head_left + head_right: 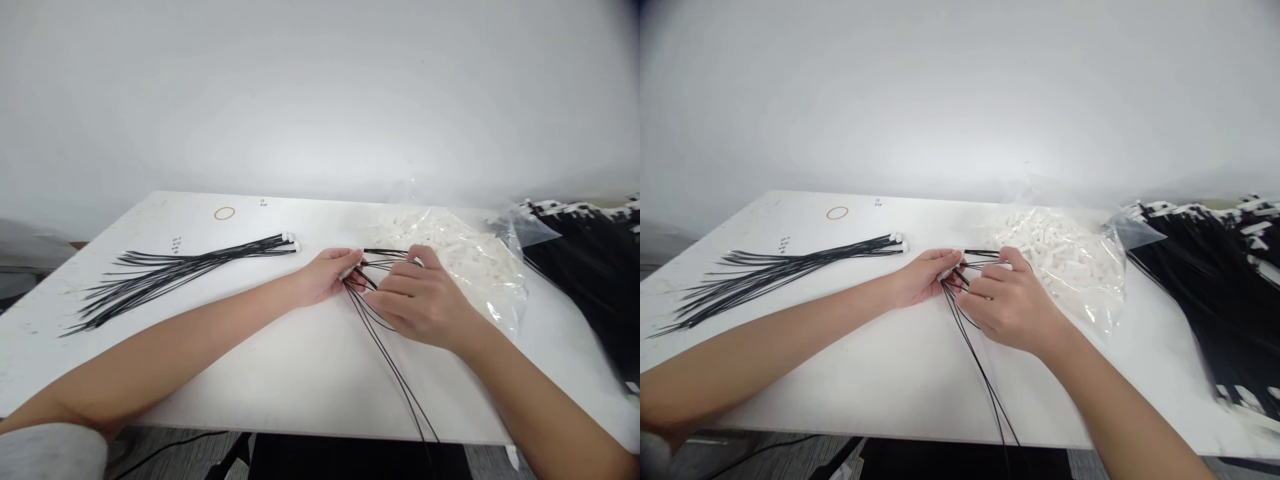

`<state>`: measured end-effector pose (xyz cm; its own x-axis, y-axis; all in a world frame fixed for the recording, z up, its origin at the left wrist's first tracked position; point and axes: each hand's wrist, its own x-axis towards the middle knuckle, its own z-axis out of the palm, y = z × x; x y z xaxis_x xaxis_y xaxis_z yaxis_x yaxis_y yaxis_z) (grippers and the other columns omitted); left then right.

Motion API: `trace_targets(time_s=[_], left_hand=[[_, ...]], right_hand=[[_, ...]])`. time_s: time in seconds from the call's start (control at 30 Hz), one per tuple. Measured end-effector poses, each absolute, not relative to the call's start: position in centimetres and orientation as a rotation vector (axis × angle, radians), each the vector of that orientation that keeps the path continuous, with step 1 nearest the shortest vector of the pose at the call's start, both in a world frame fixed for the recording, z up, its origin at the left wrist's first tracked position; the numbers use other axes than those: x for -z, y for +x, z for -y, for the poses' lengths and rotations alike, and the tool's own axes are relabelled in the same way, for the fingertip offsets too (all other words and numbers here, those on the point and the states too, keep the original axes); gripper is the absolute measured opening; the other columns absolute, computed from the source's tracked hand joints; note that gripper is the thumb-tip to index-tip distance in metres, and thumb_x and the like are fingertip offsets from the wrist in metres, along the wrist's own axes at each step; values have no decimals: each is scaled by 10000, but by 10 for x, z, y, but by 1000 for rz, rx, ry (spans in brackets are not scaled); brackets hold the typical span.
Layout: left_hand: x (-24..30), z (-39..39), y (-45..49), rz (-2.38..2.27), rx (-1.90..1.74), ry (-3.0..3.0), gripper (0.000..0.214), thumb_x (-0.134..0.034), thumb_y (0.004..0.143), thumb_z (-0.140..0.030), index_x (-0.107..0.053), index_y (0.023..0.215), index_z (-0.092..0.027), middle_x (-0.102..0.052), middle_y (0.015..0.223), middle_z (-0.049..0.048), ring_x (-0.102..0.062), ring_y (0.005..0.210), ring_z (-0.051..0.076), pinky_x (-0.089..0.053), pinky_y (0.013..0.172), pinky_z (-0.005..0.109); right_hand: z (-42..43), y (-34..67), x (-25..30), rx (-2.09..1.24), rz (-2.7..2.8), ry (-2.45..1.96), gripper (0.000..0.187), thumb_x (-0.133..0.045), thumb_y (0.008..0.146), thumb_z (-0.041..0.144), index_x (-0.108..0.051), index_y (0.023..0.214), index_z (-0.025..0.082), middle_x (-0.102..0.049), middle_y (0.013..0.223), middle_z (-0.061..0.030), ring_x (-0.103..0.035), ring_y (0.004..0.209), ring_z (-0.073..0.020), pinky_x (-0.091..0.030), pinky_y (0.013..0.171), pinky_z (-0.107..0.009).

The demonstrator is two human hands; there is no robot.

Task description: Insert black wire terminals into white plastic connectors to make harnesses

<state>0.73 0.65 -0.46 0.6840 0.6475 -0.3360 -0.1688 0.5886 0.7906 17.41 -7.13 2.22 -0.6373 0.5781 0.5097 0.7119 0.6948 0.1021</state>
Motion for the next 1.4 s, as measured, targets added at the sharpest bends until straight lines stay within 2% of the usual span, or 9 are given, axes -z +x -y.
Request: trace_targets(time_s=[0.27, 0.43, 0.63, 0.83, 0.93, 1.03, 1.1, 1.23, 1.4], left_hand=[[5, -7, 7, -666, -510, 808, 221, -581, 770, -332, -551, 784, -113, -546, 601, 10, -564, 562, 96, -487, 608, 258], [5, -7, 7, -665, -526, 805, 203, -593, 764, -307, -544, 763, -110, -531, 628, 1, -558, 551, 87, -495, 600, 260], [3, -6, 7, -709, -523, 841, 209, -582, 771, -316, -543, 787, -111, -524, 683, 5, -550, 550, 81, -509, 597, 267], [2, -5, 8, -731, -531, 838, 221, -610, 746, -321, -546, 789, -114, -531, 776, 18, -551, 563, 78, -519, 611, 286], [1, -5, 8, -749, -529, 841, 213, -602, 754, -315, -542, 789, -114, -524, 747, 14, -544, 562, 74, -520, 625, 292], [0, -4, 8, -758, -527, 839, 204, -597, 759, -310, -540, 786, -115, -523, 738, 10, -549, 565, 78, -517, 624, 291], [0, -4, 8, -753, -528, 839, 207, -597, 759, -315, -541, 782, -117, -528, 757, 13, -558, 572, 81, -515, 628, 292], [2, -5, 7, -737, -528, 842, 214, -593, 760, -329, -547, 781, -121, -536, 780, 15, -559, 571, 74, -511, 647, 300], [6, -6, 8, -699, -538, 840, 222, -595, 757, -334, -547, 782, -119, -533, 767, 11, -555, 557, 75, -507, 609, 287]], right_hand=[[73, 170, -18, 180, 2559, -934, 185, -483, 794, 111, -598, 779, 255, -602, 731, 53, -490, 679, -84, -272, 834, -357], [70, 179, -26, -6, 2363, -967, 132, -521, 791, 135, -604, 813, 235, -624, 751, 36, -529, 671, -81, -350, 787, -328], [64, 189, -31, -452, 1602, -1066, 45, -603, 748, 207, -610, 790, 219, -610, 699, -5, -560, 608, -126, -467, 575, -294], [48, 217, -39, -534, 906, -995, 86, -521, 807, 254, -571, 745, 221, -502, 722, 24, -460, 496, -54, -482, 577, -302], [44, 230, -48, -592, 573, -894, 161, -515, 810, 337, -590, 771, 199, -487, 705, 35, -500, 545, -40, -479, 611, -251], [46, 236, -58, -707, 357, -758, 236, -534, 802, 384, -585, 831, 156, -458, 607, 69, -453, 485, 5, -439, 507, -129], [49, 236, -63, -863, 357, -766, 189, -556, 800, 319, -579, 854, 140, -405, 529, 90, -354, 398, 20, -346, 386, -86], [61, 224, -61, -1168, 740, -988, 110, -614, 711, 229, -587, 781, 150, -328, 452, 91, -239, 337, -5, -180, 288, -136], [73, 195, -49, -1163, 1441, -1418, 114, -634, 713, 280, -605, 708, 169, -343, 433, 65, -283, 384, -35, -210, 356, -188]])
